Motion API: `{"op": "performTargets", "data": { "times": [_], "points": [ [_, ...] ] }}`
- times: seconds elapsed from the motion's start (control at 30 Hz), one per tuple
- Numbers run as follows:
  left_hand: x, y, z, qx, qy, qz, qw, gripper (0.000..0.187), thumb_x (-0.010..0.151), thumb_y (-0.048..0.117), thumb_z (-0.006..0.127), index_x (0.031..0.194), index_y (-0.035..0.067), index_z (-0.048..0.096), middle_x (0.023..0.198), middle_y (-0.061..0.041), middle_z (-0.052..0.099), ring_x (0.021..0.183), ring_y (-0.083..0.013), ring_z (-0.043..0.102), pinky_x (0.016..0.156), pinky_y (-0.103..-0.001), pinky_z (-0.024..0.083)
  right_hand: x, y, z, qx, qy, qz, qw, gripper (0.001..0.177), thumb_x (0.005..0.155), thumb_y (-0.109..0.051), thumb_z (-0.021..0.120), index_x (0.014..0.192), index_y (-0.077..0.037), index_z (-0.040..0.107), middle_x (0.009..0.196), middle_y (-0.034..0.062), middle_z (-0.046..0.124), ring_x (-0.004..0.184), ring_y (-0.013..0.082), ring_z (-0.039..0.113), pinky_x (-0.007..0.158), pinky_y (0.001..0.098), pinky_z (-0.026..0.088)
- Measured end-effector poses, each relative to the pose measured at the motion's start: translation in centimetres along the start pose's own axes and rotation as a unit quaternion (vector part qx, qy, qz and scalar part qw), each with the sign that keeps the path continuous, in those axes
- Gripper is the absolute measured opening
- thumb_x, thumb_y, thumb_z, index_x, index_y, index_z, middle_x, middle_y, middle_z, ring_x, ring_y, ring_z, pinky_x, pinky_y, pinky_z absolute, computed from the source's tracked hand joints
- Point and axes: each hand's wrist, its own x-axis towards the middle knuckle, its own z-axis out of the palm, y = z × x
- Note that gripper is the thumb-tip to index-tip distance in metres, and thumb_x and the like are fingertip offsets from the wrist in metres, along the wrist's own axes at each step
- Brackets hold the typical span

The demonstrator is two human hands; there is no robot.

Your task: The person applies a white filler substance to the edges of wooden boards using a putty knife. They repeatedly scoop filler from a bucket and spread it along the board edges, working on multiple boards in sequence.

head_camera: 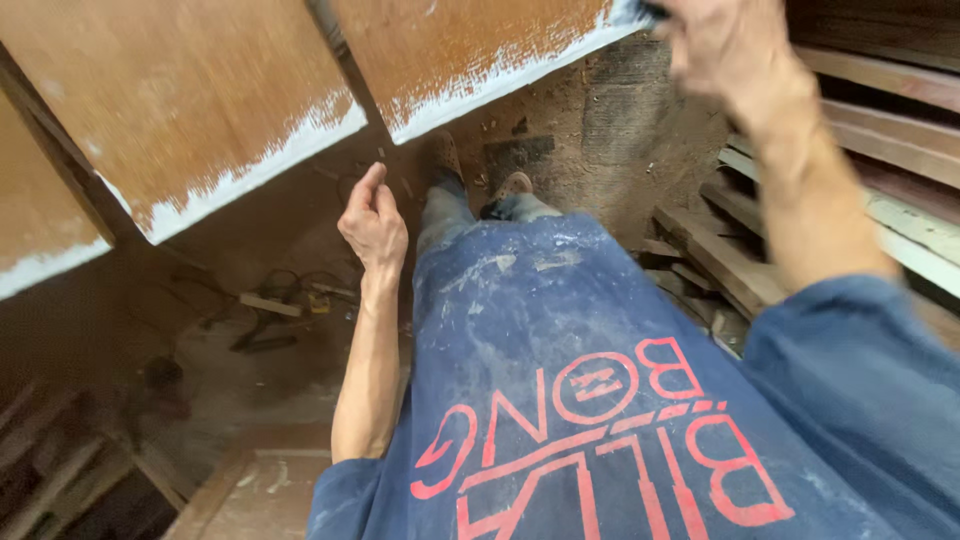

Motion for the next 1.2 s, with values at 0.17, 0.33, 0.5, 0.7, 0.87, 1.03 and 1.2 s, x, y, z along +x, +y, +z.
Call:
{"op": "performTargets", "data": {
  "times": [0.17,0.33,0.5,0.7,0.87,1.03,1.2],
  "points": [
    [1.0,1.2,1.0,0.036,-0.037,0.031,0.998,0.025,0.098,0.005,0.061,0.119,0.001,0.074,0.112,-0.015,0.078,0.104,-0.0234,0.076,0.093,-0.033,0.058,-5.7,-6.2,9.4,0.359,0.078,0.329,0.87,0.045,0.097,-0.004,0.073,0.141,-0.003,0.065,0.114,0.0162,0.067,0.093,0.0211,0.065,0.074,0.0321,0.059],
    [3.7,3.1,2.1,0.062,-0.082,0.146,0.984,0.025,0.098,0.004,0.061,0.119,0.002,0.074,0.113,-0.016,0.077,0.104,-0.025,0.075,0.093,-0.033,0.058,-5.0,-8.8,15.7,0.562,0.269,0.343,0.703,0.05,0.102,-0.005,0.07,0.148,0.004,0.053,0.135,0.0154,0.069,0.119,0.0187,0.069,0.101,0.0305,0.06],
    [5.1,3.1,2.1,0.037,-0.105,0.183,0.977,0.023,0.099,0.001,0.061,0.119,0.001,0.073,0.113,-0.015,0.077,0.105,-0.0232,0.075,0.094,-0.033,0.058,-2.5,-9.3,16.9,0.532,0.327,0.362,0.692,0.05,0.099,-0.009,0.073,0.145,0.002,0.055,0.128,0.0143,0.072,0.11,0.0217,0.071,0.096,0.0318,0.06],
    [5.6,0.1,-0.7,0.045,-0.145,0.147,0.977,0.024,0.1,0.004,0.062,0.121,0.002,0.073,0.115,-0.013,0.077,0.099,-0.0168,0.075,0.085,-0.028,0.061,-1.7,-14.3,19.5,0.44,0.332,0.367,0.749,0.051,0.105,-0.021,0.078,0.146,0.0,0.057,0.136,0.0214,0.066,0.121,0.0309,0.066,0.099,0.0426,0.057],
    [6.2,-2.5,-3.5,0.047,-0.147,0.151,0.976,0.023,0.1,0.004,0.062,0.121,0.002,0.073,0.115,-0.013,0.077,0.1,-0.0174,0.074,0.087,-0.029,0.059,-0.6,-18.8,22.1,0.546,0.297,0.396,0.675,0.055,0.093,-0.02,0.075,0.141,-0.001,0.055,0.125,0.0153,0.071,0.109,0.0265,0.072,0.092,0.0378,0.064],
    [6.6,-4.2,-6.1,0.032,-0.148,0.145,0.978,0.025,0.099,0.003,0.062,0.121,0.002,0.073,0.115,-0.012,0.077,0.097,-0.016,0.074,0.086,-0.028,0.059,-0.8,-22.8,23.6,0.467,0.275,0.353,0.763,0.052,0.093,-0.01,0.079,0.138,0.006,0.058,0.129,0.0225,0.066,0.115,0.0291,0.07,0.1,0.039,0.06],
    [6.7,-5.2,-8.1,0.036,-0.126,0.124,0.984,0.023,0.099,0.003,0.063,0.119,0.005,0.076,0.107,-0.01,0.079,0.086,-0.0149,0.072,0.077,-0.028,0.057,-0.7,-23.0,22.7,0.503,0.321,0.371,0.712,0.047,0.099,-0.011,0.071,0.141,0.004,0.055,0.131,0.0198,0.067,0.114,0.0273,0.071,0.094,0.0359,0.067]
  ]
}}
